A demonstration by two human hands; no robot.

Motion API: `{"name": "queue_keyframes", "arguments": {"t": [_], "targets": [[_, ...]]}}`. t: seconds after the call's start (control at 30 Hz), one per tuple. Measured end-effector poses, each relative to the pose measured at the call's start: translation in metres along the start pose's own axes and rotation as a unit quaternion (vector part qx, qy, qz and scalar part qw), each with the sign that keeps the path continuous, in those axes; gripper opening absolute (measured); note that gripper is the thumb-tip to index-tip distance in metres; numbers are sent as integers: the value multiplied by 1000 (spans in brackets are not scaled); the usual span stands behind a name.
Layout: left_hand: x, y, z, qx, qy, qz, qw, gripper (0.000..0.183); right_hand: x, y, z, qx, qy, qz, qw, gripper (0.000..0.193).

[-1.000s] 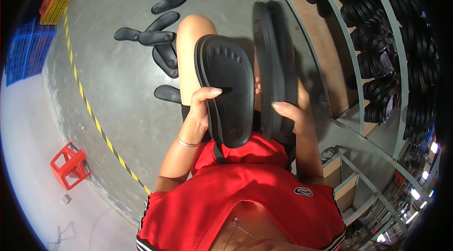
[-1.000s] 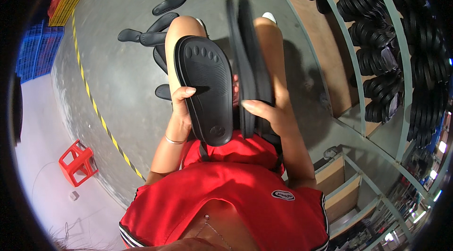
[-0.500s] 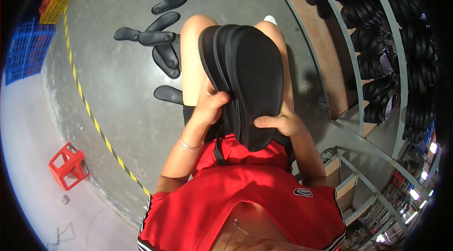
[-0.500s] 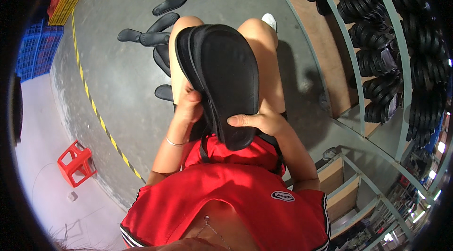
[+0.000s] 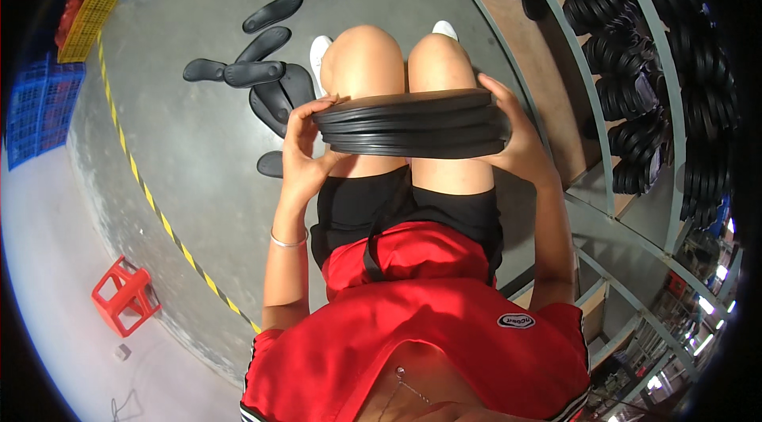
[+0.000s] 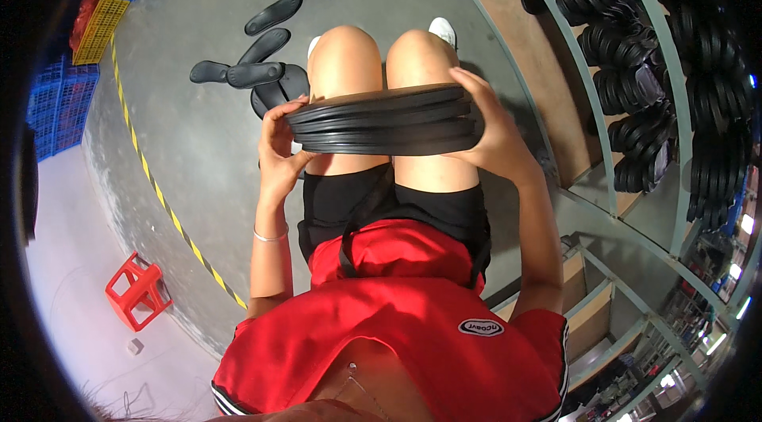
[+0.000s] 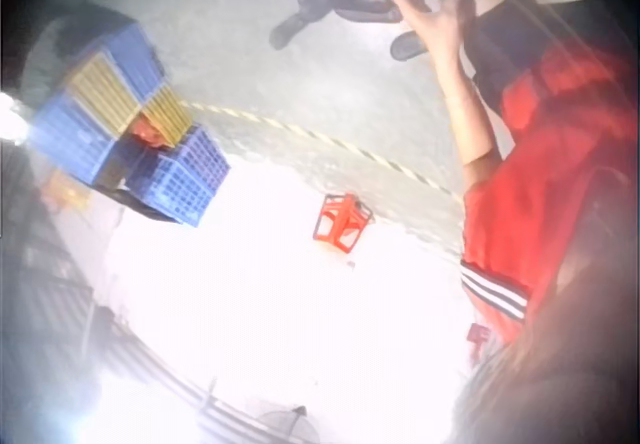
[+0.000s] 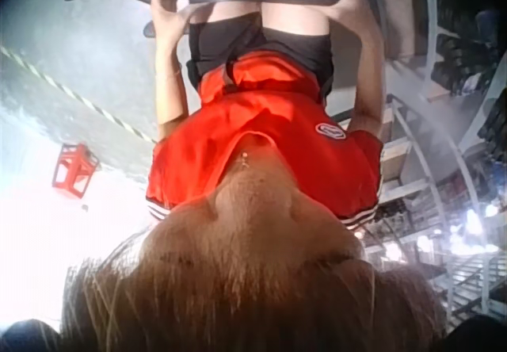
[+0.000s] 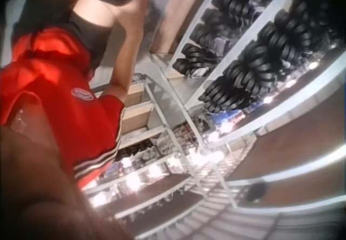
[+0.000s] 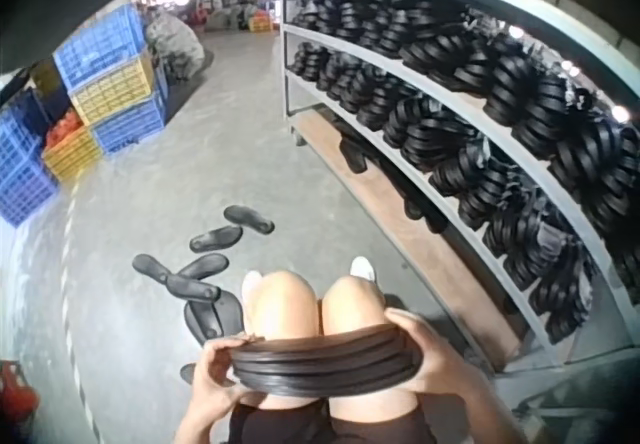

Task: The person repeatedly picks up shoe soles, aligns and stacks them together in their hands, and places the stacked soles onto the shelves of a storage rack.

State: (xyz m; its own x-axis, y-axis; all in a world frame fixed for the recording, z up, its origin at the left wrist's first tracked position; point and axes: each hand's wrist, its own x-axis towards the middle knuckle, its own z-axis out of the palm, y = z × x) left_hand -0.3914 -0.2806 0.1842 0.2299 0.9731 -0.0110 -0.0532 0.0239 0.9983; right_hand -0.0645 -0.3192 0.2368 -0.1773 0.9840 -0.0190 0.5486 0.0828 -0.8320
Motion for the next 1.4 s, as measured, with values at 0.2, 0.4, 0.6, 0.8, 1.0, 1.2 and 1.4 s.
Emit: {"name": "queue_keyframes", "arguments": {"t": [0.2,0.4,0.6,0.8,1.0,1.2,1.4], "targets": [[10,10,33,35,-14,53,998,74,-16,23,29,134,87,-15,987,107],[10,1,30,52,-22,39,998,70,-19,19,30,243,88,3,966,94],[19,-4,30,-102,36,-1,994,45,2,-55,11,0,212,-169,962,67],[17,8,31,-130,53,-31,990,25,7,-97,3,-8,208,-191,959,62],[5,32,22,-45,64,91,993,38,15,-63,3,76,198,-190,959,76],[4,97,58,-43,-67,254,964,56,20,20,53,179,47,-144,972,69],[0,110,72,-43,-61,252,965,71,33,22,78,140,99,-193,966,41]]}}
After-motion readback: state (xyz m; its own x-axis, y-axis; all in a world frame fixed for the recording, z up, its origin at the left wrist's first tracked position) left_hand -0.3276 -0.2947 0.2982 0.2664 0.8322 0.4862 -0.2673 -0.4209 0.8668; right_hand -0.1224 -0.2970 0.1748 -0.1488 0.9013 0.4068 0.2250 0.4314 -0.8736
